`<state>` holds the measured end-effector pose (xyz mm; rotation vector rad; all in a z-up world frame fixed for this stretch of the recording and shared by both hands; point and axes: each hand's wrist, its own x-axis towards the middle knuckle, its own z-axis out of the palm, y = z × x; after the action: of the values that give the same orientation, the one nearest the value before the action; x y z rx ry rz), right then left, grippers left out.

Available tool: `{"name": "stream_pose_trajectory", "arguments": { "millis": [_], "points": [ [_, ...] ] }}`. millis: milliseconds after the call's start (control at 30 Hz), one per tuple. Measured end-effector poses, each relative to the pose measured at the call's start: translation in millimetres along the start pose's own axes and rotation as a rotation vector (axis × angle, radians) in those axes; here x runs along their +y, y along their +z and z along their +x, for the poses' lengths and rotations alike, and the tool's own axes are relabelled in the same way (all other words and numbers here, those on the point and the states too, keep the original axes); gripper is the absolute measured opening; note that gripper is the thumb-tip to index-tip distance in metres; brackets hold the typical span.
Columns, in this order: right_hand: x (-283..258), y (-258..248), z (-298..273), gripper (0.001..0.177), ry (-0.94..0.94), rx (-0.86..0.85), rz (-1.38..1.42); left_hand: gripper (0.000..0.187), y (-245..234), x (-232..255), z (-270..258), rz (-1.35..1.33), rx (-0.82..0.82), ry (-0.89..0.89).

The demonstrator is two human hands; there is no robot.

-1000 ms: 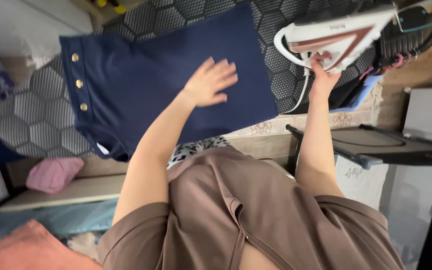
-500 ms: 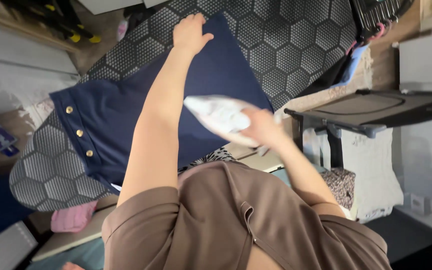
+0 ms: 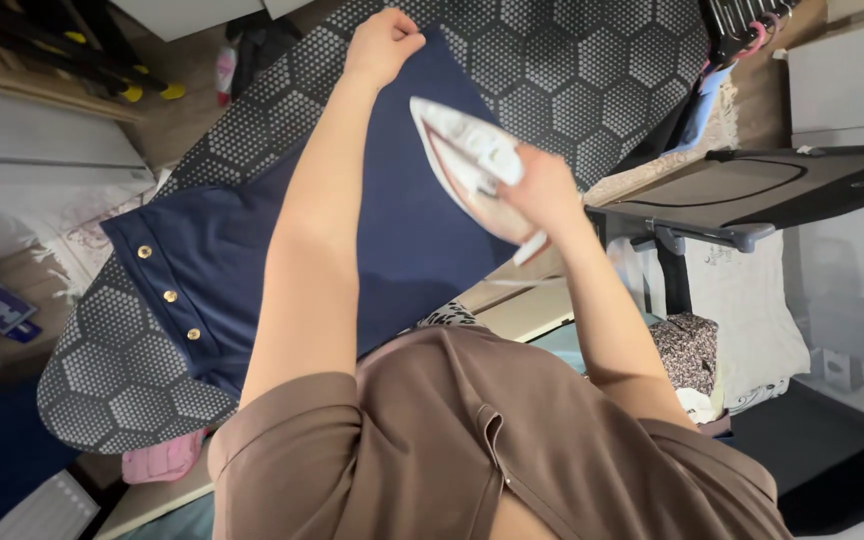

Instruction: The recorder irons various pieces of clothing on an ironing board.

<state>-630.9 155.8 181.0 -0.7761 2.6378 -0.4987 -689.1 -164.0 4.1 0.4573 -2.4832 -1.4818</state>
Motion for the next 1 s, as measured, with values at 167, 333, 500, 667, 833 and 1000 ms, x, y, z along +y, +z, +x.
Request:
{"name": "stream_pose_trajectory", "arguments": {
  "millis": [167, 333, 500, 667, 833, 1000],
  "points": [
    [-13, -6, 63, 0.039, -0.092, 0.070, 0.019, 0.037, -91, -3, -76, 0.213, -0.057, -0.026],
    [-40, -27, 90, 0.035, -0.036, 0.053, 0.077, 0.049, -196, -1, -202, 0.540, -0.197, -0.125],
    [-40, -37, 91, 0.033, 0.040, -0.139, 0.273, 0.050, -251, -67, -267, 0.866, -0.094, -0.102],
    [-37, -26, 73, 0.037, -0.256, -0.250, 0.072, 0.047, -270, -89, -276, 0.818, -0.035, -0.149],
    [-94, 0, 42, 0.043, -0.420, -0.415, -0.055, 0.038, -277, -76, -298, 0.864, 0.146, -0.063],
    [-185, 36, 31, 0.040, -0.566, -0.438, -0.322, 0.020, -288, -71, -354, 0.620, 0.815, -0.105]
  ]
}}
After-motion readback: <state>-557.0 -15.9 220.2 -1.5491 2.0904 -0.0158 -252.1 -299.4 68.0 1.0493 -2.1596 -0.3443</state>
